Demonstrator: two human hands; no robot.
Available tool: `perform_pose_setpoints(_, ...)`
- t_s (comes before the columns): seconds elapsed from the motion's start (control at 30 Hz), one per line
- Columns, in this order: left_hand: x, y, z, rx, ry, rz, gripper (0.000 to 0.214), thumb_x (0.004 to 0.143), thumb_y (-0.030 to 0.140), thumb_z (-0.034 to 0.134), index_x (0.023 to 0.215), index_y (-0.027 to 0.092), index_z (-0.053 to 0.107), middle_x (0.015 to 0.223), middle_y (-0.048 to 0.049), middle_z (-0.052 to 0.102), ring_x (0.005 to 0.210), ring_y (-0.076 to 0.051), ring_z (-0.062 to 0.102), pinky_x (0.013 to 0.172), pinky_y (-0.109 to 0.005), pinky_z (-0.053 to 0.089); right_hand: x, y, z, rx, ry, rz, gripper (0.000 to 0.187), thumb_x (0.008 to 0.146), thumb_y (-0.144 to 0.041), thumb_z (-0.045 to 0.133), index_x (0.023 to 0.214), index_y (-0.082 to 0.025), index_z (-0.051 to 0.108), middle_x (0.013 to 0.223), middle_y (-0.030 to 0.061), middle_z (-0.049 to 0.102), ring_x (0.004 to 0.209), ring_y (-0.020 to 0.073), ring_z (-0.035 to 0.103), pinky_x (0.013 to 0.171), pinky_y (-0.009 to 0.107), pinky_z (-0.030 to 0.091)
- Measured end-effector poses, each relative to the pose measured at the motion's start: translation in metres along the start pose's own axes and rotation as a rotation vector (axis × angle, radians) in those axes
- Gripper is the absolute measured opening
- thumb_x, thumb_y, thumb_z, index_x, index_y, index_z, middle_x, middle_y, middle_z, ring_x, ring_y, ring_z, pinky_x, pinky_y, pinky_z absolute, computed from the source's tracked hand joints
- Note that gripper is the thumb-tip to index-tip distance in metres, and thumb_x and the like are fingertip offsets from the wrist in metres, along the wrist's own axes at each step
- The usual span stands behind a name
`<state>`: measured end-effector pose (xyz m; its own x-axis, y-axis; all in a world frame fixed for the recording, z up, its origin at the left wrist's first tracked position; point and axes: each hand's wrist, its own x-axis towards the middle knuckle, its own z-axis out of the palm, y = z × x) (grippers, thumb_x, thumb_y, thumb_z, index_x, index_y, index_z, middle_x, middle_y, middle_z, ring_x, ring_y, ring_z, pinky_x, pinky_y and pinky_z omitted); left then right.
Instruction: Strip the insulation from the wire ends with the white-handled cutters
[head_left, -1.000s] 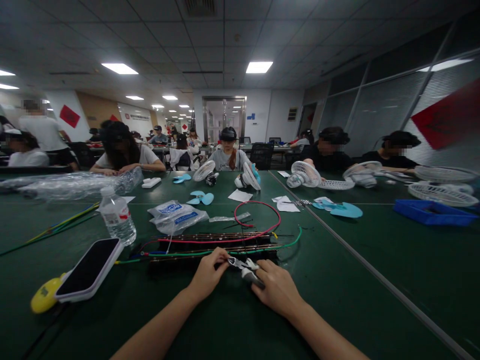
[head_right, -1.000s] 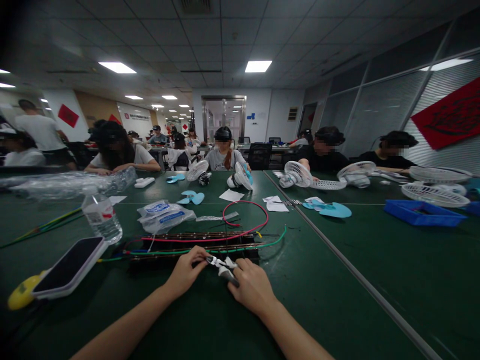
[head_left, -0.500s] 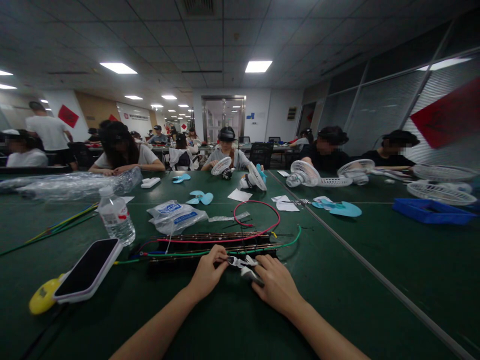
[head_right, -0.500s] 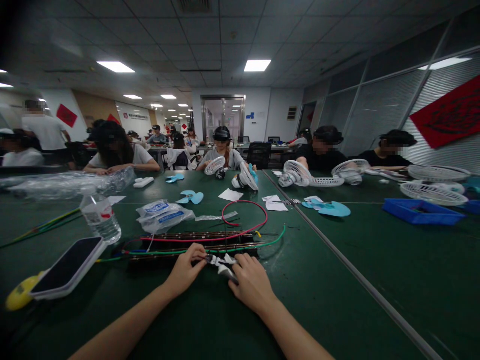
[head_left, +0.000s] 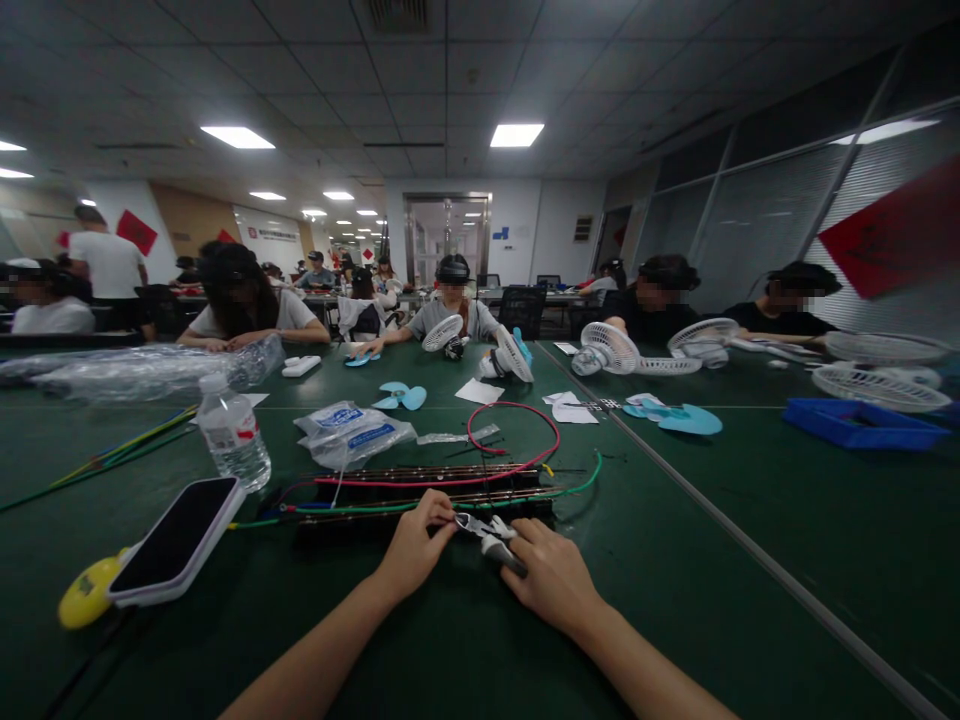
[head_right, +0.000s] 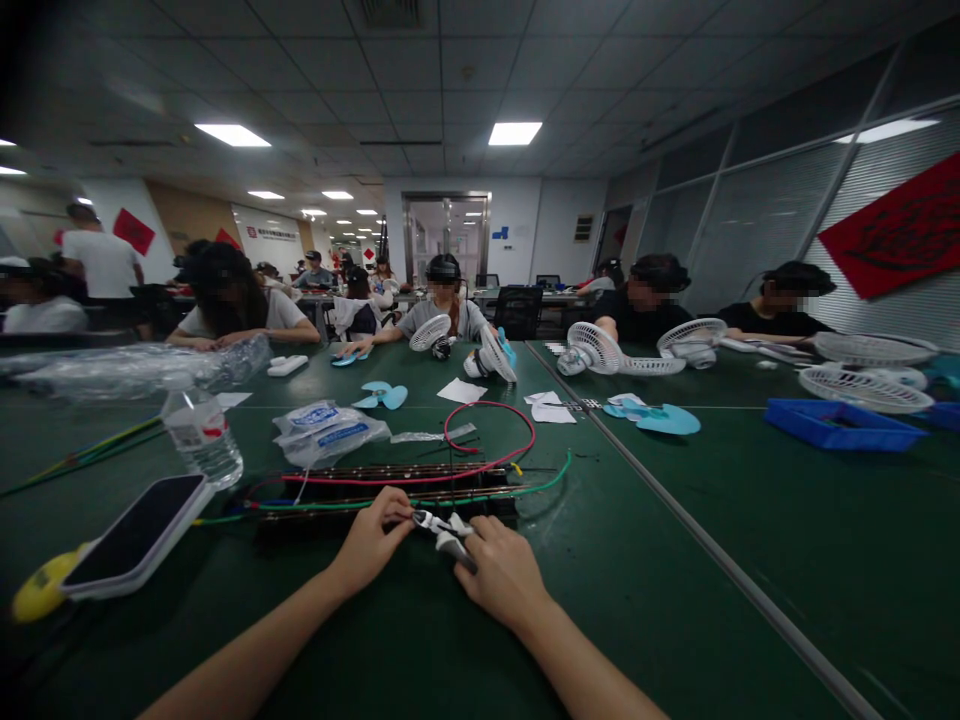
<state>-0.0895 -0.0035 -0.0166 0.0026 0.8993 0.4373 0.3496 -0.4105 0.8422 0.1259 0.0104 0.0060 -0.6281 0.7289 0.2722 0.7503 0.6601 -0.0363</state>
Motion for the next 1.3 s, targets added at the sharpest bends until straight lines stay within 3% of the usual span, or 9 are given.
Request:
perform_pose_setpoints(0.23,-0.0002,0.0014,-0.0003,0.016,0.006,0.013,0.013,0.080,0.014,0.054,0.090,0.020,0.049,0.081,-0.0001,0.060,0.079,-0.016,0.064,0.076,-0.029,0.051,0.0009,0.0014,0.0026,0.087,0.066,-0.014,0.017,0.073,-0.024,0.057,0.089,-0.020,0.061,0.111,0.0069,0.054,0.099,0.0210,0.048,0.085,0.033,0.039)
perform_pose_setpoints(1.0,-0.0013,-0.0043,0.0008,-0.025,-0.001,0.020,0.013,0.080,0.013,0.054,0.089,0.020,0.048,0.080,0.0009,0.058,0.078,-0.015,0.064,0.074,-0.027,0.050,0.0016,-0.0052,0.0043,-0.019,-0.024,0.038,0.018,0.080,-0.031,0.050,0.084,-0.020,0.063,0.098,0.0060,0.062,0.086,0.0183,0.054,0.072,0.026,0.041)
perform_pose_setpoints(1.3,-0.0013,-0.0026,0.0006,-0.009,0.002,0.006,0.013,0.080,0.015,0.056,0.089,0.020,0.049,0.082,-0.0002,0.061,0.081,-0.016,0.064,0.078,-0.030,0.051,0.0013,0.0011,0.0024,0.023,0.025,0.021,0.015,0.077,-0.029,0.053,0.084,-0.020,0.062,0.101,0.0066,0.058,0.090,0.0194,0.051,0.077,0.029,0.040)
